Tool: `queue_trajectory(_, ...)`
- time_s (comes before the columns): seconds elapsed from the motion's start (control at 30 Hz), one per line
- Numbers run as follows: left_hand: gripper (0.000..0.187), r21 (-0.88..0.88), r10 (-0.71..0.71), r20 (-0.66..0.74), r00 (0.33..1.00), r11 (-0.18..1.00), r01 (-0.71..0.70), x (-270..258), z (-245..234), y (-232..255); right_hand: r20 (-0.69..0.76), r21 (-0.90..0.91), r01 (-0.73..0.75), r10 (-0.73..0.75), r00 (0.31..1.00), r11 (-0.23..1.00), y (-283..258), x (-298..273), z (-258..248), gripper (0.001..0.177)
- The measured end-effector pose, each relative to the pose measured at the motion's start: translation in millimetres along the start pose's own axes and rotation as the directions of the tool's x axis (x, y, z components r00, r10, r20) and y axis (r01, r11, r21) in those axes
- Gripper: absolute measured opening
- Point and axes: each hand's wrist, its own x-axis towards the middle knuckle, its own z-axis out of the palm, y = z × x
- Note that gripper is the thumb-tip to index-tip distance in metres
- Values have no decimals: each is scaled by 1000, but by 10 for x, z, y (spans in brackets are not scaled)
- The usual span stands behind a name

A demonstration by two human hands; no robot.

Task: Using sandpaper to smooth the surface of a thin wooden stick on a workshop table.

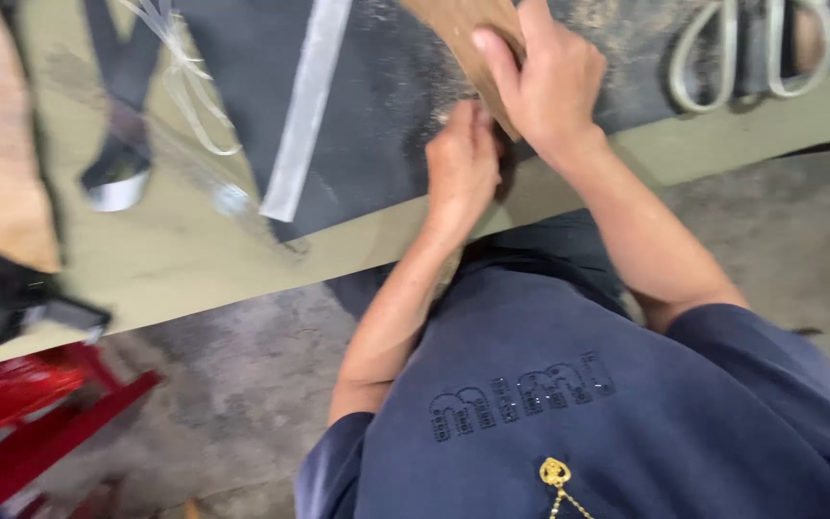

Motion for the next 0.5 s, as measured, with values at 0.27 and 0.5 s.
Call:
queue_trajectory(0.27, 14, 17, 82, -95, 992, 997, -81, 22, 59, -202, -145, 82, 122, -109, 983, 989, 254, 181, 88, 33)
queue_trajectory(0.5, 24, -53, 153, -63, 986, 986, -157, -11, 26, -142, -139, 79, 213, -201, 970, 974, 324, 280, 149, 30)
